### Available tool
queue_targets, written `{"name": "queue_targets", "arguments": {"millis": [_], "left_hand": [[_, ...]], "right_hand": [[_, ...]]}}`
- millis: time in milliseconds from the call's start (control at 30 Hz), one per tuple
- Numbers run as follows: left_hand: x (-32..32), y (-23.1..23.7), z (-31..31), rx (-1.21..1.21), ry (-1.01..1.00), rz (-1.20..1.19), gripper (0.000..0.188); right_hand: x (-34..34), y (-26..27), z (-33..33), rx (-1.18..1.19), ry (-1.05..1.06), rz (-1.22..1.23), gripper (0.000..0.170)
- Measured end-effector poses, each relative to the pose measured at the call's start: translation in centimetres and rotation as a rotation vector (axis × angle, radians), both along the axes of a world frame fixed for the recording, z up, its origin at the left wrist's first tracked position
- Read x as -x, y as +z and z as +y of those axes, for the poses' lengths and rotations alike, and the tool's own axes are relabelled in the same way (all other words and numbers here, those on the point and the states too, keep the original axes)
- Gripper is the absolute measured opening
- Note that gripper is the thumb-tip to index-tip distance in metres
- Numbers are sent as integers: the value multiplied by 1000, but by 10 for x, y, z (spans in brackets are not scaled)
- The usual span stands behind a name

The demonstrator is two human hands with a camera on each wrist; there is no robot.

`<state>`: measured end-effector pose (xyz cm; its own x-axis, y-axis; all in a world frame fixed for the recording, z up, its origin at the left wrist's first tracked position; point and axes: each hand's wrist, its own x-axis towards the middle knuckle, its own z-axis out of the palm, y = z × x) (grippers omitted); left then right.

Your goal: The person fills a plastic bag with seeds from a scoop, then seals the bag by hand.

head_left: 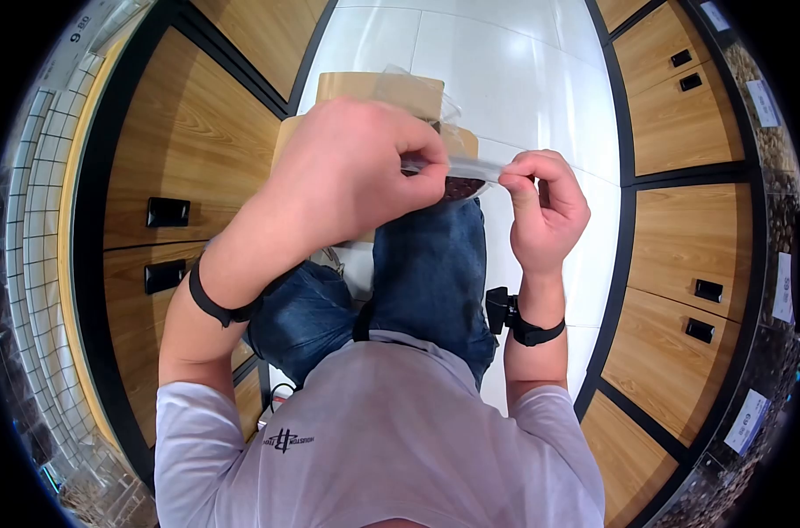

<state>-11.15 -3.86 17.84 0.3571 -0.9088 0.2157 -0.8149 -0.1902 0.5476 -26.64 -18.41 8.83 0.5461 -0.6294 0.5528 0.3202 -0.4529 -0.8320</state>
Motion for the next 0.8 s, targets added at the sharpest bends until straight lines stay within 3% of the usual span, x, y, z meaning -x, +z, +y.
{"name": "queue_targets", "arguments": {"millis": [167,233,800], "left_hand": [[1,-6,-4,144,-134,-112,6],[1,-7,-5,169,-171,-105,6],[-17,-1,13,30,-146,-106,6]], "right_hand": [[-2,6,-6,-169,115,24,9],[-4,14,-7,201,183,134,15],[-4,11,-6,262,123,88,11]]}}
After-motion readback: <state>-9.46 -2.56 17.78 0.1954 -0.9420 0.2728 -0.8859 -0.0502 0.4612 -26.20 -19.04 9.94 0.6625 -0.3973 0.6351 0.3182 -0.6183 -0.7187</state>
